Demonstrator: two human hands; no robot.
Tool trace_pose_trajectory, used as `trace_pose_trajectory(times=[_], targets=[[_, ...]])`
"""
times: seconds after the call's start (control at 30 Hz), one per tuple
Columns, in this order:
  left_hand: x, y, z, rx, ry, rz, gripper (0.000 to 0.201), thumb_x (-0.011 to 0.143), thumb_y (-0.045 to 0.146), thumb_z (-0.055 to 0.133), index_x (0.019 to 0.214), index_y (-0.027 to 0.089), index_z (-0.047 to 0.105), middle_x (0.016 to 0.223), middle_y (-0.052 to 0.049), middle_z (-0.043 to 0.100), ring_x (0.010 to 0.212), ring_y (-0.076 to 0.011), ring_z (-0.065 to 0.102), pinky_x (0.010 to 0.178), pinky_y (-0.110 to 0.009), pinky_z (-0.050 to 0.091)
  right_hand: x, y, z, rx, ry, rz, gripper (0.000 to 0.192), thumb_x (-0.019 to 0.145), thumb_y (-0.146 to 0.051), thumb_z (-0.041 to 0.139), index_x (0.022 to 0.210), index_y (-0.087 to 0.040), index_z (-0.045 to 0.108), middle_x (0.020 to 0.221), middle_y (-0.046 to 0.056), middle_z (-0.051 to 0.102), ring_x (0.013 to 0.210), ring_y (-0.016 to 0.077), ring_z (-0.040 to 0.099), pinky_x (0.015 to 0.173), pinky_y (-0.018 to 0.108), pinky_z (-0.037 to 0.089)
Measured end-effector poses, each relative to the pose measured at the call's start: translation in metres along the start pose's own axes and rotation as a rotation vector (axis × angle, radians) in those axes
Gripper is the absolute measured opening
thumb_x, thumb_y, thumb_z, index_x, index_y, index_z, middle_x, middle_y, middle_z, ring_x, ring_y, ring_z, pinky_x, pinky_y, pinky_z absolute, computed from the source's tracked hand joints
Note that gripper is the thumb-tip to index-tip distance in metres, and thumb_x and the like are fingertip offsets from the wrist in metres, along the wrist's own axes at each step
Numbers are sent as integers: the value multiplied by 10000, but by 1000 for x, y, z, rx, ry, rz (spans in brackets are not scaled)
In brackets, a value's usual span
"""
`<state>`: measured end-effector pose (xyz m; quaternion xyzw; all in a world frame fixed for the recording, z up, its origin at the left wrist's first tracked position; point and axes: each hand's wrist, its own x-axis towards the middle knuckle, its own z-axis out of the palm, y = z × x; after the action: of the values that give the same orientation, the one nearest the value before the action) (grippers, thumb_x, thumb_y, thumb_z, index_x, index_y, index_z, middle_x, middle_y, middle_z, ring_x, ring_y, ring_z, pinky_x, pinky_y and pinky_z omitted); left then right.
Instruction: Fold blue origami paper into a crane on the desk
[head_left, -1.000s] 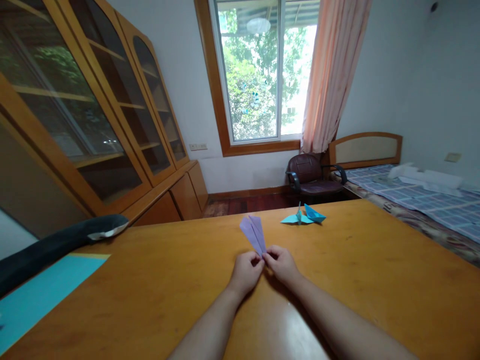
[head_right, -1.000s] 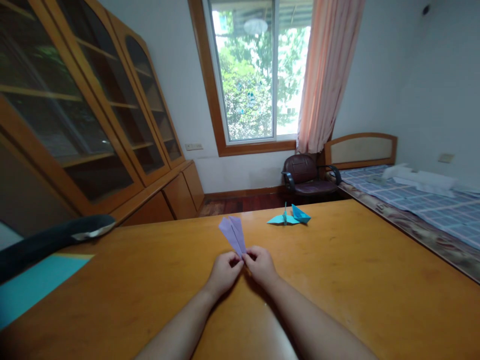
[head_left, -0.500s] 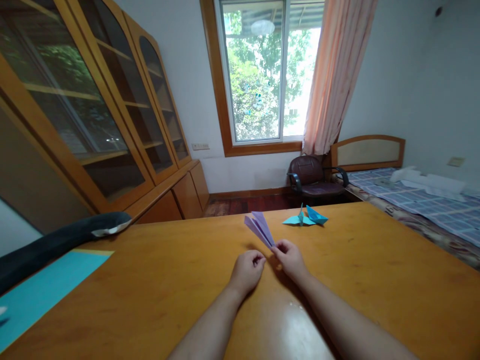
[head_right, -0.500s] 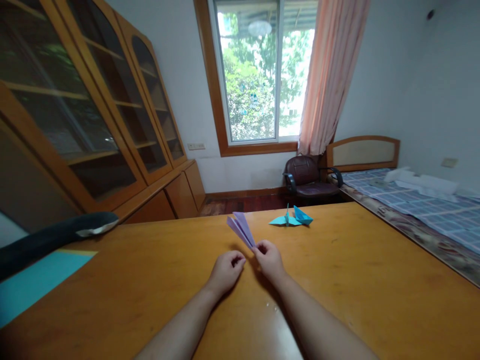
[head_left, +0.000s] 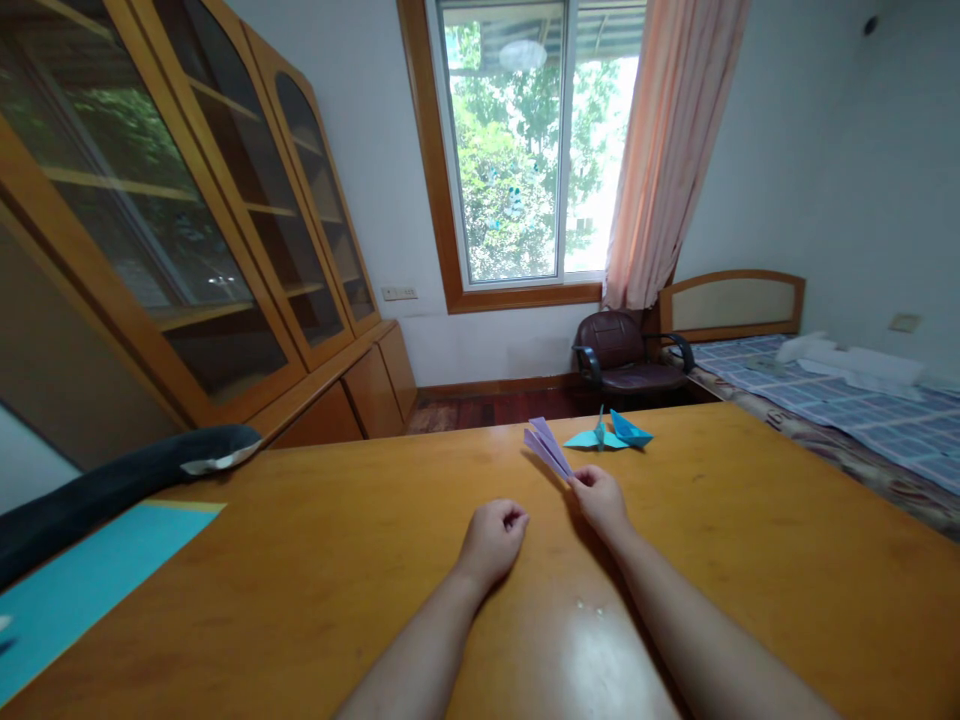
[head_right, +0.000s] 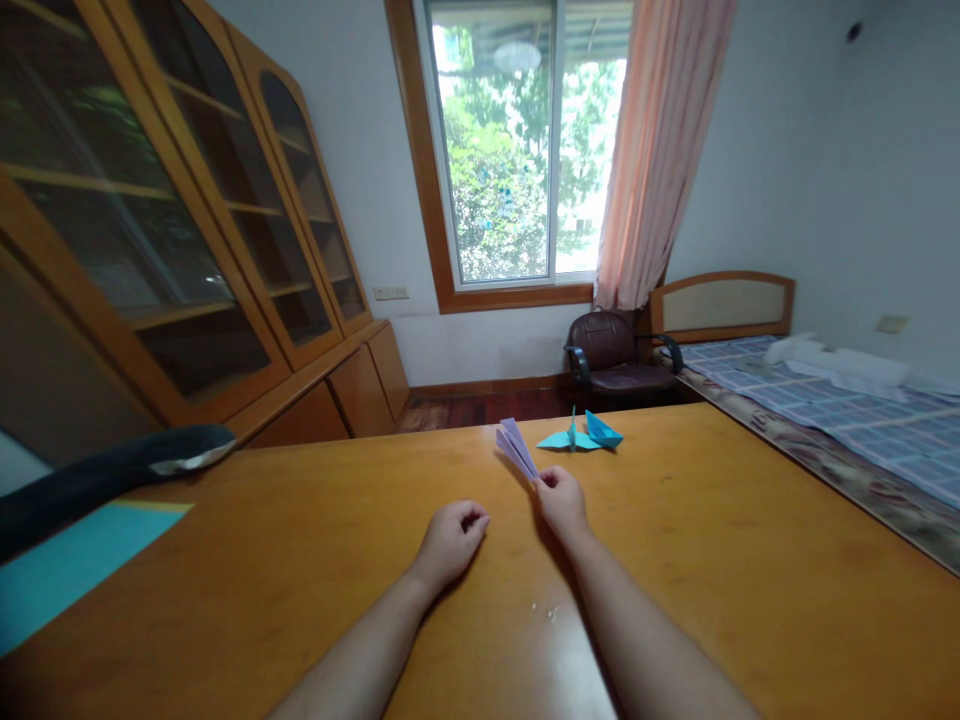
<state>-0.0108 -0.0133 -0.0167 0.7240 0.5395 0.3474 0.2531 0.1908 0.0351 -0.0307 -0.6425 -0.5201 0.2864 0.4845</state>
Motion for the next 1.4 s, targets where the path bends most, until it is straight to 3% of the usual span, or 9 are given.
trace_pose_trajectory(times=[0.2,0.37,0.57,0.77,1.07,1.4], targets=[[-1,-1,0,5,-6,10,190,793,249,524,683,155,648,666,-20,631,637,-138,537,606,-239,357,1,0,-7,-367,29,-112,96,749,-212,518,706,-181,598,635,16,620,605,152,547,551,228,329],[0,-3,1,7,-1,15,188,792,253,529,686,156,650,675,-22,641,641,-139,545,612,-241,363,-3,-2,-7,-504,-25,-142,144,782,-171,491,762,-184,632,656,28,634,627,158,553,567,233,319],[0,-3,1,4,-5,3,189,794,260,531,702,157,659,685,-25,651,643,-141,555,616,-243,372,-3,-6,-7,-531,-96,-174,199,799,-151,504,819,-162,702,844,79,700,776,179,609,668,239,371],[0,0,-1,21,-10,3,190,796,256,527,700,158,659,684,-26,649,647,-142,555,618,-244,373,-5,-11,-8,-615,-129,-250,224,805,-126,501,805,-152,723,880,85,683,811,174,599,719,233,384],[-1,0,0,12,-12,3,189,789,251,531,689,156,661,659,-20,638,623,-138,540,595,-242,361,-10,-14,-7,-563,-185,-359,308,835,-83,430,878,-165,724,1051,87,673,932,172,602,828,215,404],[-1,3,-2,13,-12,-5,189,782,250,531,689,154,665,666,-26,645,633,-143,551,604,-246,370,1,-1,-4,-452,-42,-348,449,790,-50,421,1162,-163,645,1228,107,598,1062,191,589,949,244,420]])
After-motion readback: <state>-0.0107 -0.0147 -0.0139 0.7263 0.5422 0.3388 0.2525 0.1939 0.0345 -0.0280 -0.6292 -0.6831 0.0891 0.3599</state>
